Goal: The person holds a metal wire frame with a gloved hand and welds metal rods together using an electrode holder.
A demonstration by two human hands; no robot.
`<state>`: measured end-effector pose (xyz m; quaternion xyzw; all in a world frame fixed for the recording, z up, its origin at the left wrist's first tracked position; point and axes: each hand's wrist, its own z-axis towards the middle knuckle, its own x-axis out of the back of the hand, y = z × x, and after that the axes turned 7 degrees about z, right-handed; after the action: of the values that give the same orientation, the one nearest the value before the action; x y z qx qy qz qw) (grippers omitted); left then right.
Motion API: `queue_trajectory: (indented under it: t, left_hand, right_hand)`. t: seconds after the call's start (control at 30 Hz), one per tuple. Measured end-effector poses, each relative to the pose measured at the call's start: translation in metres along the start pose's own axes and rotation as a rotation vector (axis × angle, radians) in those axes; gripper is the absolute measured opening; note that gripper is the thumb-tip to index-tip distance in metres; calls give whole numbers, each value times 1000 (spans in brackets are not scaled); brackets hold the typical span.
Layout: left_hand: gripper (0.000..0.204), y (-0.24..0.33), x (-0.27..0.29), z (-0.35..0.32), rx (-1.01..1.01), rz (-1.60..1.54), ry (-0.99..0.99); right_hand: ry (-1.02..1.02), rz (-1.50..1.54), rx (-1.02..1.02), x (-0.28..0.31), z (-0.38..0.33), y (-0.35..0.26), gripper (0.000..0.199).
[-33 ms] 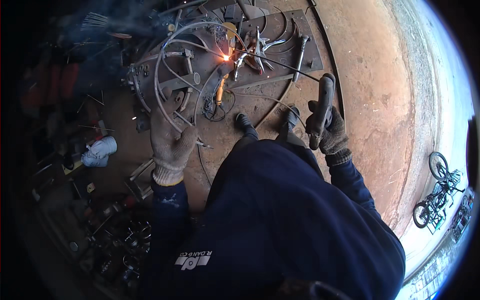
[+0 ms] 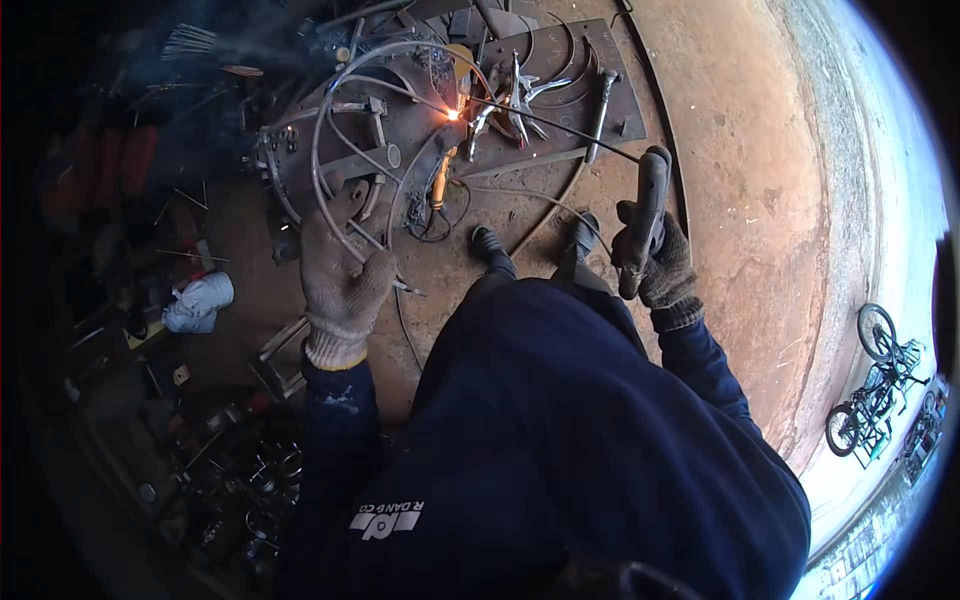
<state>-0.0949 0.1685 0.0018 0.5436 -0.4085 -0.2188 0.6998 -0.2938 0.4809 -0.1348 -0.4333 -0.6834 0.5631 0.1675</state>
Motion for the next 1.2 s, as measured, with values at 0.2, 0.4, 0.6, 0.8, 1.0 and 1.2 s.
queue_trajectory:
  t: [0.2,0.4,0.6,0.8,1.0,1.2]
  left_hand:
    - [69,2,-1,7,3,-142,16]
    - [68,-7,-4,21,154,-258,49]
    - [67,-23,-10,24,-14,-335,20]
    - [75,-46,-12,35,-77,-385,35]
    - [80,-55,-9,30,-63,-284,-4]
    - [74,-40,-16,32,6,-234,-36]
  right_hand:
    - [3,26,4,-2,-4,-3,57]
    - [-37,40,9,-5,-11,-8,62]
    - [-58,-44,-38,0,-16,-2,66]
    - [-110,-95,-24,10,-18,15,67]
    - [-128,-166,44,-1,-16,8,68]
    - [-363,-353,35,-49,-8,-75,62]
